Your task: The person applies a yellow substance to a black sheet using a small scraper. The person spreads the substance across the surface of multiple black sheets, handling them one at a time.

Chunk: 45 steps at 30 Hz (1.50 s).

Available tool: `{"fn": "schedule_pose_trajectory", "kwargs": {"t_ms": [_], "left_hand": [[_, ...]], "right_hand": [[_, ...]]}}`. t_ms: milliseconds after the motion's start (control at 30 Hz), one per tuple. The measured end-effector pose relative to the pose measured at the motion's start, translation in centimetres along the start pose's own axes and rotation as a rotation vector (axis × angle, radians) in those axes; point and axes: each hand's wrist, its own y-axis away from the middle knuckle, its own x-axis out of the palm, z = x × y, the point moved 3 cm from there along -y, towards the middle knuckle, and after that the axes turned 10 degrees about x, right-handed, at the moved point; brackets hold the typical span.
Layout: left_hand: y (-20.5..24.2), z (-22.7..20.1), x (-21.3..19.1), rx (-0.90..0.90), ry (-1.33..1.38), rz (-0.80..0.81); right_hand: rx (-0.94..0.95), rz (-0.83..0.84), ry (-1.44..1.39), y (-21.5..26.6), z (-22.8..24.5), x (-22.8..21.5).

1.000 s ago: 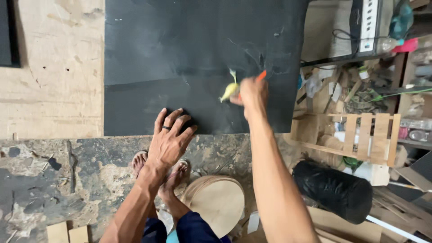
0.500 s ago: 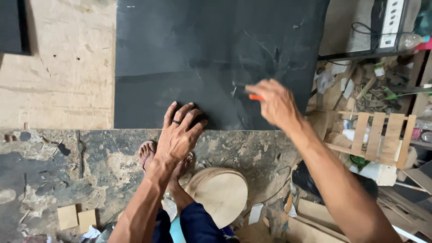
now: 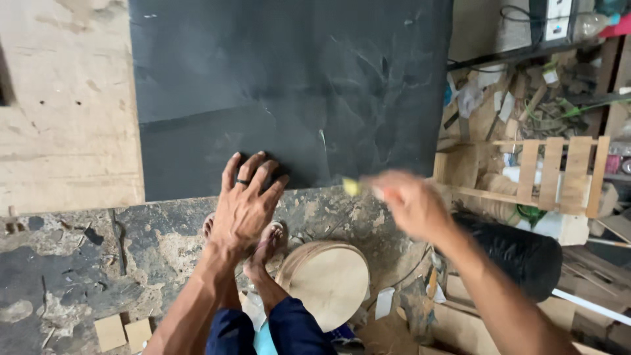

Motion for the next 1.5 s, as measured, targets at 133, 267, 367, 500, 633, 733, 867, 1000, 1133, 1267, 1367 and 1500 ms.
{"fn": "schedule_pose_trajectory", "kwargs": {"t_ms": [133,267,367,500,633,733,867,1000,1133,1267,1367,1500], "left_hand": [[-0.2,0.2,0.2,0.057,0.0,0.022],[0.5,0.7,0.7,0.079,0.001,0.019],[0.9,1.0,0.7,0.027,-0.008,0.007],[0.9,1.0,0.2,0.071,0.01,-0.089],[1.5,1.5,1.5,0.036,0.026,-0.124],[1.2,1.4,0.5,0.004,0.073,-0.131],[1.2,1.8,0.6,0.023,0.07,-0.201],[1.3,1.9,0.9,0.023,0.071,-0.213],[1.6,2.0,1.3,0.036,0.082,-0.195],[1.5,1.6,0.9,0.021,0.08,-0.147],[0.9,1.6,0.7,0.039,0.045,-0.081],[0.9,1.4,-2.4,0.0,-0.037,-0.003]], "right_hand": [[-0.295,-0.476,0.125,-7.5,-2.7,1.4],[-0.139,-0.298,0.41,-4.2,2.4,5.9],[0.306,-0.355,0.089,-2.5,0.7,5.9],[0.892,-0.428,-0.343,-5.5,2.1,5.1],[0.766,-0.503,-0.604,-13.0,4.6,4.7],[0.569,-0.341,-0.001,-19.5,3.2,1.9],[0.086,-0.356,0.406,-20.9,0.9,2.7],[-0.286,-0.211,0.422,-15.1,-1.5,3.2],[-0.24,-0.028,0.404,-8.4,-0.6,5.3],[-0.205,0.176,0.413,-1.1,-2.1,8.5],[-0.157,0.321,0.394,1.8,-4.2,10.9],[-0.113,-0.182,0.266,-2.2,0.2,5.0]]}}
